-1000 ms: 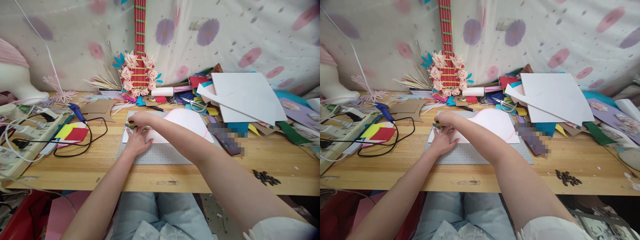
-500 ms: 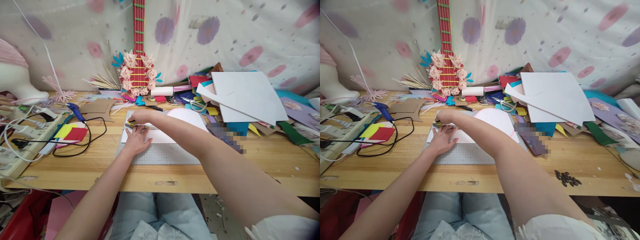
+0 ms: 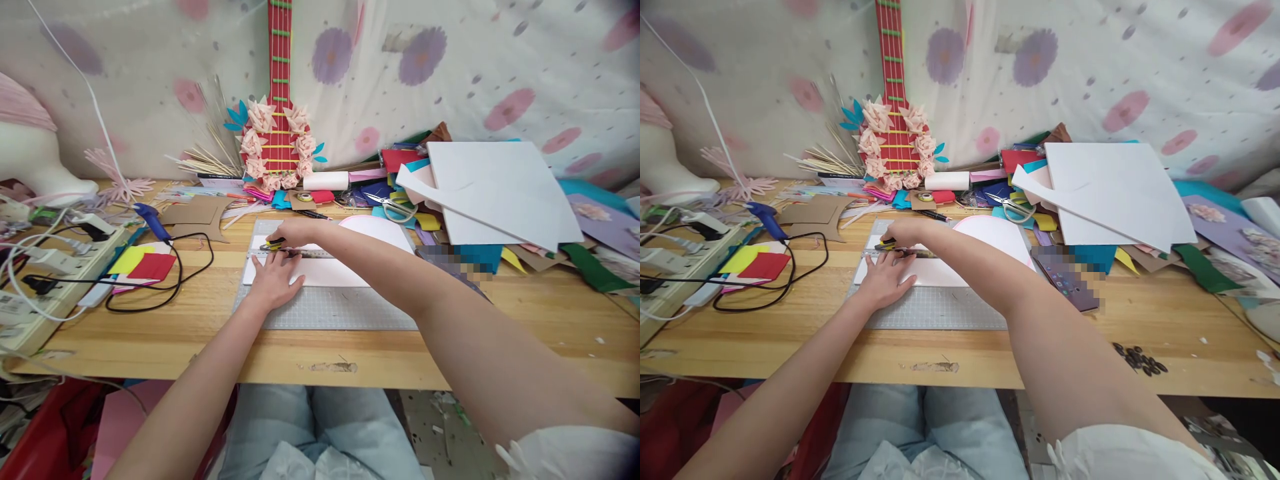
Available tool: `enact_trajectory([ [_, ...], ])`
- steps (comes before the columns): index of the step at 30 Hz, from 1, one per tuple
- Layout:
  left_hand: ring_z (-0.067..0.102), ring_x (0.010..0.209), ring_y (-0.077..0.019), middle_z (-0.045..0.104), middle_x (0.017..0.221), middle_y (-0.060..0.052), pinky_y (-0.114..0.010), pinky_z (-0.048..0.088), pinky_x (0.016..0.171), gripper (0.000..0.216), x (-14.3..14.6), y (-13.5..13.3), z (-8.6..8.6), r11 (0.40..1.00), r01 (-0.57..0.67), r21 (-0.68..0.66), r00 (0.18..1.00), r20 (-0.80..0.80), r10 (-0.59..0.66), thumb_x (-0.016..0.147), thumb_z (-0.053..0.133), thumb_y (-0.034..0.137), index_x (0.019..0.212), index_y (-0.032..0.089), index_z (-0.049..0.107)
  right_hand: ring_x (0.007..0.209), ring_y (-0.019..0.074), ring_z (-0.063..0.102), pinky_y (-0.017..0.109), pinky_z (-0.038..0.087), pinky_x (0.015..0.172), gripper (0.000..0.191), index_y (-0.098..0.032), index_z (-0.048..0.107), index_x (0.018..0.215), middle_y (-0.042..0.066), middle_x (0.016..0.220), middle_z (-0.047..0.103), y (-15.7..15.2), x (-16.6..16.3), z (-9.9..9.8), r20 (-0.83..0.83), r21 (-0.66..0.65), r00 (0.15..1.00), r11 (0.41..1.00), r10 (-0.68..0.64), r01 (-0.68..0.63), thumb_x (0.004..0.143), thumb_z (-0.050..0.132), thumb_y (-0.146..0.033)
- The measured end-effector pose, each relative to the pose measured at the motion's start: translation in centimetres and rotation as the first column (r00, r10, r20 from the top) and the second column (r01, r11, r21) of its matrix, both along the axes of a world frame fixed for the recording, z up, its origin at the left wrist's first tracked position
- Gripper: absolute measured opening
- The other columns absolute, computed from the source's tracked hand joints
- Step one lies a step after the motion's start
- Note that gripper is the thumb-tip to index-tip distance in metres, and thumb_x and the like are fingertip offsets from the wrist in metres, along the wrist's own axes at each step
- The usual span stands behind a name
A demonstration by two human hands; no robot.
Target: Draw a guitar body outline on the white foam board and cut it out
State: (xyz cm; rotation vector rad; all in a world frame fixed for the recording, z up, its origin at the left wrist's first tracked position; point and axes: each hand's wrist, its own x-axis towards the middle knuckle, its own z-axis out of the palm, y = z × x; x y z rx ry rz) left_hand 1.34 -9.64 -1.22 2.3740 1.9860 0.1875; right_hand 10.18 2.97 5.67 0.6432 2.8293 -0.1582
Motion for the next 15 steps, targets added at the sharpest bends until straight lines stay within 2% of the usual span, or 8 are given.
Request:
enact_trajectory([
  [6,0.038,0.119,-0.0303,0.045,0.128,-0.009,-0.069,0.012,0.101,0.051,0.0,0.1,0.0,1.0,0.003,-0.001,1.0,-0.008,-0.003,0.085,0.038,0.048,0.134,0.031,0.041,0.086,0.0172,0.06,0.024,0.034,0.064,0.052,-0.026,0.051,0.13,0.007,0.112,0.066,0.1,0.8,-0.1,0.007,0.018,1.0,1.0,0.009,-0.01,0.08,0.048,-0.017],
  [15,0.039,0.118,-0.0313,0.045,0.127,-0.009,-0.068,0.012,0.101,0.052,0.2,0.1,0.2,1.0,-0.019,-0.024,0.999,-0.045,0.017,0.085,0.037,0.048,0.134,0.031,0.041,0.077,0.0155,0.06,0.024,0.033,0.062,0.05,-0.026,0.052,0.129,0.007,0.105,0.069,0.7,2.1,-0.4,-0.005,0.002,1.0,1.0,0.026,-0.026,0.081,0.048,-0.018],
])
